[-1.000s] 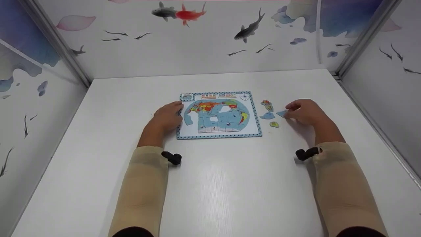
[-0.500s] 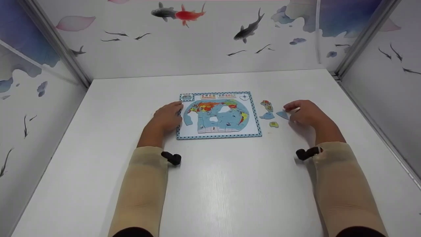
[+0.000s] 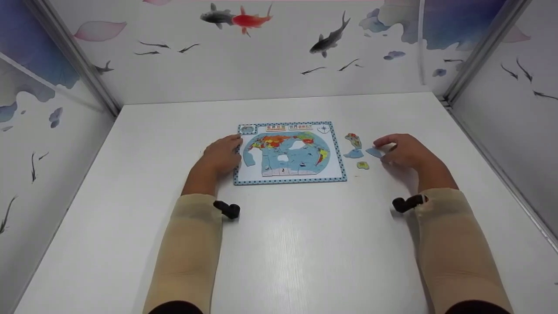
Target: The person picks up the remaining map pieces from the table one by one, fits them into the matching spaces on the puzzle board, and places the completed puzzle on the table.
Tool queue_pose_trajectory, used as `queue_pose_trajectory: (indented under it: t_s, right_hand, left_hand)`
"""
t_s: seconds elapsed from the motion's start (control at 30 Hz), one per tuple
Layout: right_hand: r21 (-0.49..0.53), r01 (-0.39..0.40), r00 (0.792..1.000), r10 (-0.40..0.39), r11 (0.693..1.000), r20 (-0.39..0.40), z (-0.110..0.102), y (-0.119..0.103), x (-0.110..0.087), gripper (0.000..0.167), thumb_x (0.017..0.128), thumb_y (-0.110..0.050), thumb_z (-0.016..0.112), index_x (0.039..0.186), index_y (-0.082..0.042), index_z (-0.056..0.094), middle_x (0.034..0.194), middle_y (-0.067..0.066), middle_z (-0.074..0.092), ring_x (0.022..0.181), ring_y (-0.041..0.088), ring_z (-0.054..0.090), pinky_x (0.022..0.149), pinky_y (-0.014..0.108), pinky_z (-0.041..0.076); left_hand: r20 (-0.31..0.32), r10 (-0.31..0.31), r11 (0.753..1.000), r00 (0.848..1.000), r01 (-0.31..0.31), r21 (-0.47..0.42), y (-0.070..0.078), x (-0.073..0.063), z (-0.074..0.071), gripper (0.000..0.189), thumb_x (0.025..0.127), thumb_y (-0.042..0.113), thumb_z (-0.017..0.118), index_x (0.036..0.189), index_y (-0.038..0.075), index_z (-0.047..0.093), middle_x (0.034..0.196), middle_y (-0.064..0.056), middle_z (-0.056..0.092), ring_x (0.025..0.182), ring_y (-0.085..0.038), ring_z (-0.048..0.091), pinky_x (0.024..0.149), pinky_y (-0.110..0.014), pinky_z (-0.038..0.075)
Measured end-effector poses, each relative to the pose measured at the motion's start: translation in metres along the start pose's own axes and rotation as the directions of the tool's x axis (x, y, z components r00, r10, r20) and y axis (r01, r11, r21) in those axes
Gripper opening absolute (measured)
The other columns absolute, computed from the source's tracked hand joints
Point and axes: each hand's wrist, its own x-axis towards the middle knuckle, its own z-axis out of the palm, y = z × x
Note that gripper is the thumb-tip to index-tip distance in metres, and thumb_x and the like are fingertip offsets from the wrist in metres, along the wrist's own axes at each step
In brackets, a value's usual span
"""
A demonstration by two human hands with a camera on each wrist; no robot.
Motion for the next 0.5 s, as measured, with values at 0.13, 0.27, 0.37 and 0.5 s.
queue_pose_trajectory:
  t_s: [0.13,0.27,0.37,0.5]
  right_hand:
    - [-0.008,0.007,1.0,-0.007,1.0,-0.007,0.0005,-0.0007,-0.0008,0.055,0.097,-0.012,0.071,0.15,-0.022,0.061,0.162,0.02,0.048,0.133,0.041,0.054,0.1,0.045,0.054]
    - [-0.002,0.012,1.0,-0.012,1.0,-0.016,0.0012,-0.0019,-0.0015,0.054,0.097,-0.015,0.073,0.15,-0.02,0.061,0.159,0.018,0.051,0.132,0.038,0.056,0.1,0.042,0.054]
    - [0.01,0.013,1.0,-0.013,1.0,-0.018,0.0014,-0.0029,-0.0012,0.055,0.097,-0.018,0.075,0.15,-0.019,0.061,0.157,0.017,0.053,0.132,0.037,0.056,0.1,0.042,0.055]
    - [0.015,0.016,1.0,-0.016,1.0,-0.022,0.0013,-0.0051,-0.0001,0.058,0.096,-0.023,0.079,0.15,-0.02,0.061,0.156,0.017,0.053,0.132,0.037,0.055,0.102,0.044,0.054]
  left_hand:
    - [0.007,-0.009,1.0,1.0,0.009,-0.02,-0.0002,-0.0008,0.0003,0.065,0.106,0.027,0.047,0.17,0.026,0.034,0.18,0.008,0.023,0.171,-0.029,0.013,0.138,-0.06,0.012]
    - [0.012,-0.012,1.0,1.0,0.012,-0.026,0.0003,-0.0017,0.0003,0.065,0.107,0.029,0.048,0.17,0.027,0.033,0.181,0.008,0.023,0.171,-0.029,0.012,0.138,-0.061,0.012]
    - [0.01,-0.009,1.0,1.0,0.009,-0.018,0.0002,-0.0019,0.0003,0.065,0.107,0.029,0.048,0.17,0.027,0.033,0.181,0.008,0.023,0.171,-0.029,0.013,0.138,-0.061,0.013]
    - [0.007,-0.003,1.0,1.0,0.004,-0.008,-0.0003,-0.0012,0.0002,0.064,0.107,0.029,0.048,0.17,0.027,0.033,0.18,0.008,0.023,0.171,-0.029,0.013,0.138,-0.061,0.014]
